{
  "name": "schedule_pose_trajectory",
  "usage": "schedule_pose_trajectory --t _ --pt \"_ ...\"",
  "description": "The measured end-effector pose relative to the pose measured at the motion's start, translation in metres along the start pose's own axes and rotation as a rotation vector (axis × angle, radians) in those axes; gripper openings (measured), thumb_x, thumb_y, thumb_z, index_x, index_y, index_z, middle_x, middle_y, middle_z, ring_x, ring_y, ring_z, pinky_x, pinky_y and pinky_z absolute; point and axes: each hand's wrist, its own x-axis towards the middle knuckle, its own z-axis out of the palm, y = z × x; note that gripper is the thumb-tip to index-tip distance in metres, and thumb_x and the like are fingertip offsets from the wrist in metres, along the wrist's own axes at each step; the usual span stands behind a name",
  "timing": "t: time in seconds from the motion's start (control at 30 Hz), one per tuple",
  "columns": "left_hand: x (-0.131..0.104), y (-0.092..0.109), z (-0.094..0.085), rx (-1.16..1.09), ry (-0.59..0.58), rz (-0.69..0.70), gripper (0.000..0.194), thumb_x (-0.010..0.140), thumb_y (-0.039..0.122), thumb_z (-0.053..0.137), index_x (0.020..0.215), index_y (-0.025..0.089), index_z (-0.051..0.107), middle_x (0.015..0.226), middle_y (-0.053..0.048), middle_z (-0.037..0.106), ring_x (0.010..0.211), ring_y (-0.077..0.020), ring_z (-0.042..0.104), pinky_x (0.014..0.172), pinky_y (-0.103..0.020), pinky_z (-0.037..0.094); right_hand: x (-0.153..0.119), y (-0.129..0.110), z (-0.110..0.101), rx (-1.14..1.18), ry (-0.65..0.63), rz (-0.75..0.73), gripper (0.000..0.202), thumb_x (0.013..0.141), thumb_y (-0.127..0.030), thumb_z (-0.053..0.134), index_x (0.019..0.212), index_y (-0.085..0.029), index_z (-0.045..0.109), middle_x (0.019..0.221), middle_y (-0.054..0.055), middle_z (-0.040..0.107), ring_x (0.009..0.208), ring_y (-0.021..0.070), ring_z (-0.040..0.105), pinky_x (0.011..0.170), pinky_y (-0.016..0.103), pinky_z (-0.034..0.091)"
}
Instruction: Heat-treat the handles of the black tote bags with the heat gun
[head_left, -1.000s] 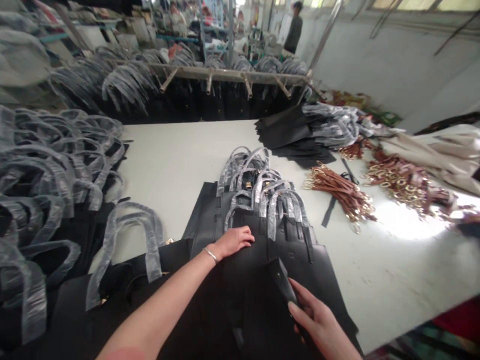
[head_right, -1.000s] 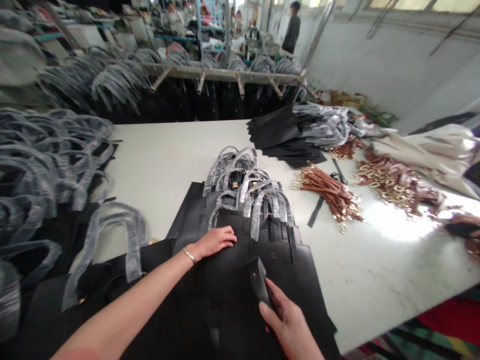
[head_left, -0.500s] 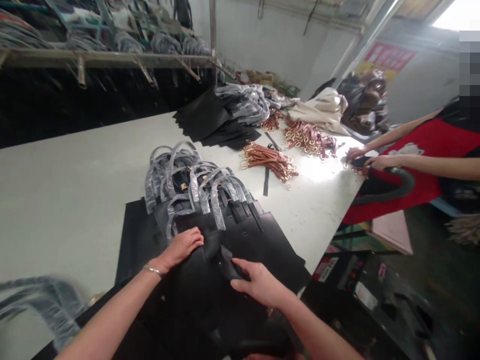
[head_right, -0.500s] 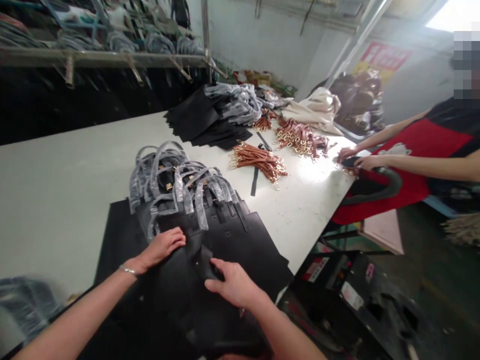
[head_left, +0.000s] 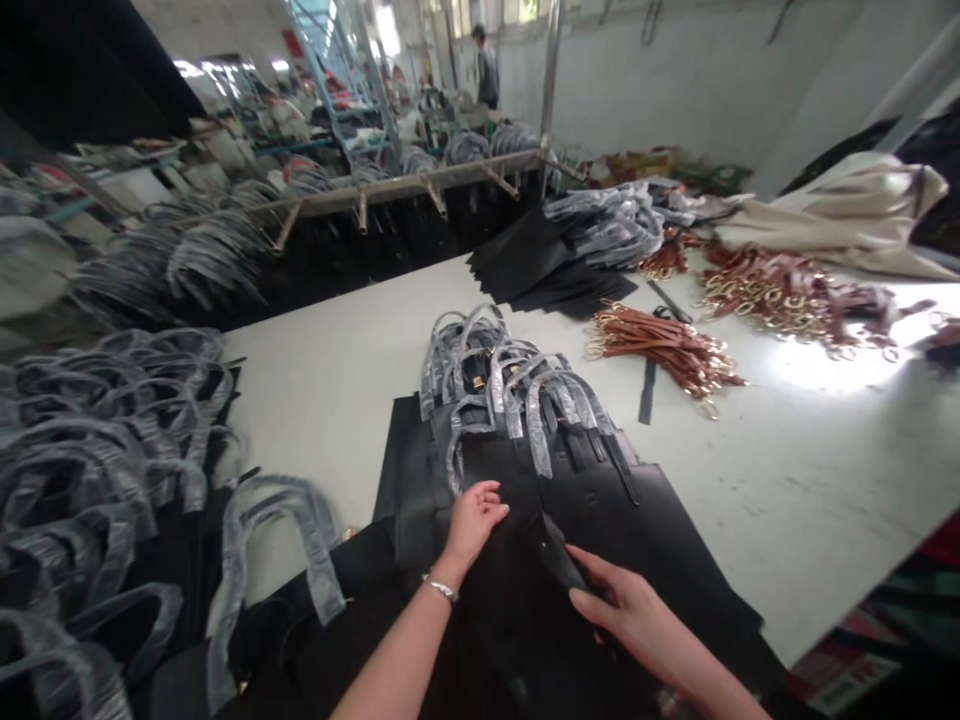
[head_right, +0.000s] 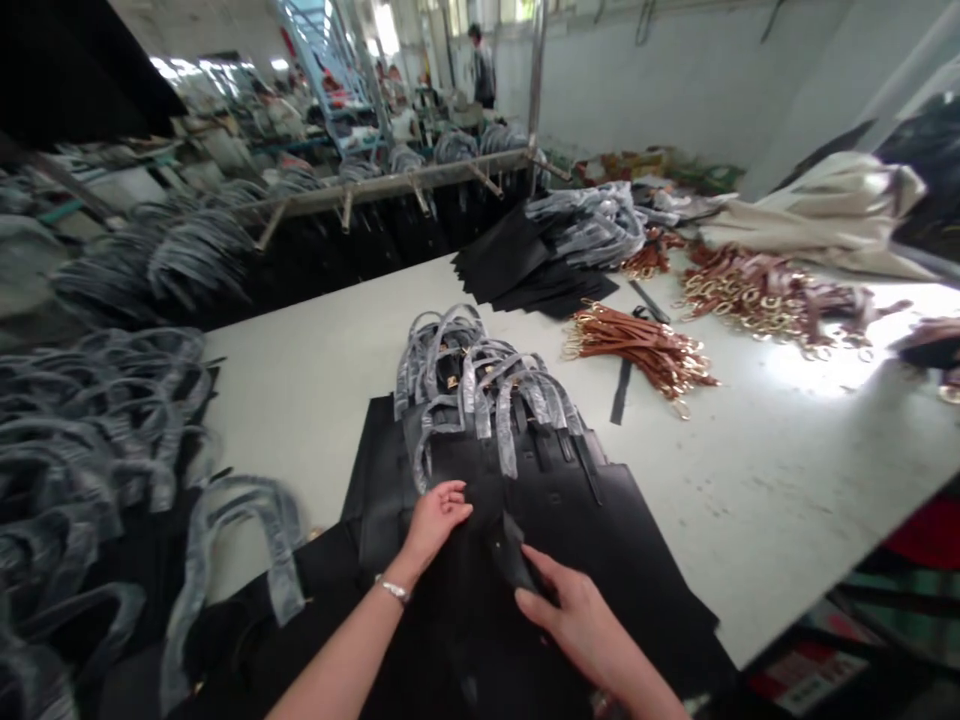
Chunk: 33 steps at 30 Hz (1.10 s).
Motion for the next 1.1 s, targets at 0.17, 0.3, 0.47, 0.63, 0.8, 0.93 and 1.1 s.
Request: schedule_pose_trajectory --t 0.17,0.3,0.47,0.63,0.8,0.93,1.1 --pt "-0.012 -0.005 0.005 -0.085 -0.018 -0.035 0.04 0.061 0.027 0.08 0.093 0.011 0.064 0.071 -0.002 0.063 0.06 -0.0115 0.058 0.058 -0.023 0.048 0.009 -0.012 0.0 0.066 -0.048 0.035 0.054 0.082 -0.036 0.062 0.133 -0.021 0.054 0.074 -0.002 0.062 0.053 0.0122 0.055 0.048 0.022 0.047" --pt "-0.016 0.0 0.005 -0.14 -0.101 -0.045 0.026 0.062 0.027 0.078 0.078 0.01 0.064 0.063 0.0 0.06 0.056 -0.0091 0.055 0.057 -0.021 0.045 0.024 -0.028 0.003 0.083 -0.054 0.089 0.057 0.08 -0.036 0.063 0.134 -0.019 0.051 0.071 -0.003 0.06 0.048 0.0115 0.055 0.041 0.021 0.045" --pt "-0.019 0.004 0.006 -0.205 -0.177 -0.067 0.03 0.062 0.028 0.079 0.084 0.01 0.069 0.06 0.002 0.057 0.055 -0.0081 0.051 0.057 -0.021 0.044 0.034 -0.041 0.001 0.14 -0.079 0.083 0.057 0.081 -0.037 0.062 0.134 -0.02 0.05 0.071 -0.003 0.06 0.047 0.0105 0.055 0.038 0.02 0.045" --pt "-0.028 0.0 0.012 -0.258 -0.144 -0.092 0.036 0.06 0.03 0.08 0.088 0.01 0.07 0.061 0.002 0.056 0.053 -0.0076 0.048 0.055 -0.02 0.043 0.035 -0.047 0.002 0.183 -0.111 0.108 0.058 0.08 -0.037 0.064 0.133 -0.018 0.05 0.07 -0.003 0.06 0.045 0.0099 0.055 0.037 0.02 0.045" --pt "-0.034 -0.001 0.02 -0.291 -0.102 -0.13 0.045 0.056 0.03 0.083 0.093 0.01 0.07 0.064 0.0 0.058 0.055 -0.0087 0.051 0.056 -0.022 0.045 0.039 -0.048 0.003 0.229 0.001 0.075 0.065 0.078 -0.04 0.066 0.136 -0.018 0.047 0.069 -0.003 0.06 0.047 0.0115 0.057 0.038 0.02 0.044" --pt "-0.038 0.0 0.024 -0.315 -0.076 -0.109 0.048 0.06 0.027 0.079 0.103 0.012 0.068 0.062 0.003 0.054 0.055 -0.0078 0.049 0.054 -0.021 0.045 0.033 -0.046 0.0 0.234 -0.085 0.113 0.064 0.076 -0.045 0.068 0.132 -0.019 0.052 0.068 -0.003 0.06 0.046 0.0112 0.056 0.038 0.02 0.044" --pt "-0.04 0.002 0.027 -0.286 -0.072 -0.156 0.046 0.058 0.024 0.079 0.1 0.01 0.069 0.065 0.003 0.053 0.055 -0.0077 0.051 0.054 -0.021 0.046 0.031 -0.051 -0.004 0.269 0.024 0.083 0.069 0.076 -0.045 0.066 0.136 -0.017 0.046 0.071 -0.002 0.062 0.048 0.011 0.056 0.039 0.02 0.044"
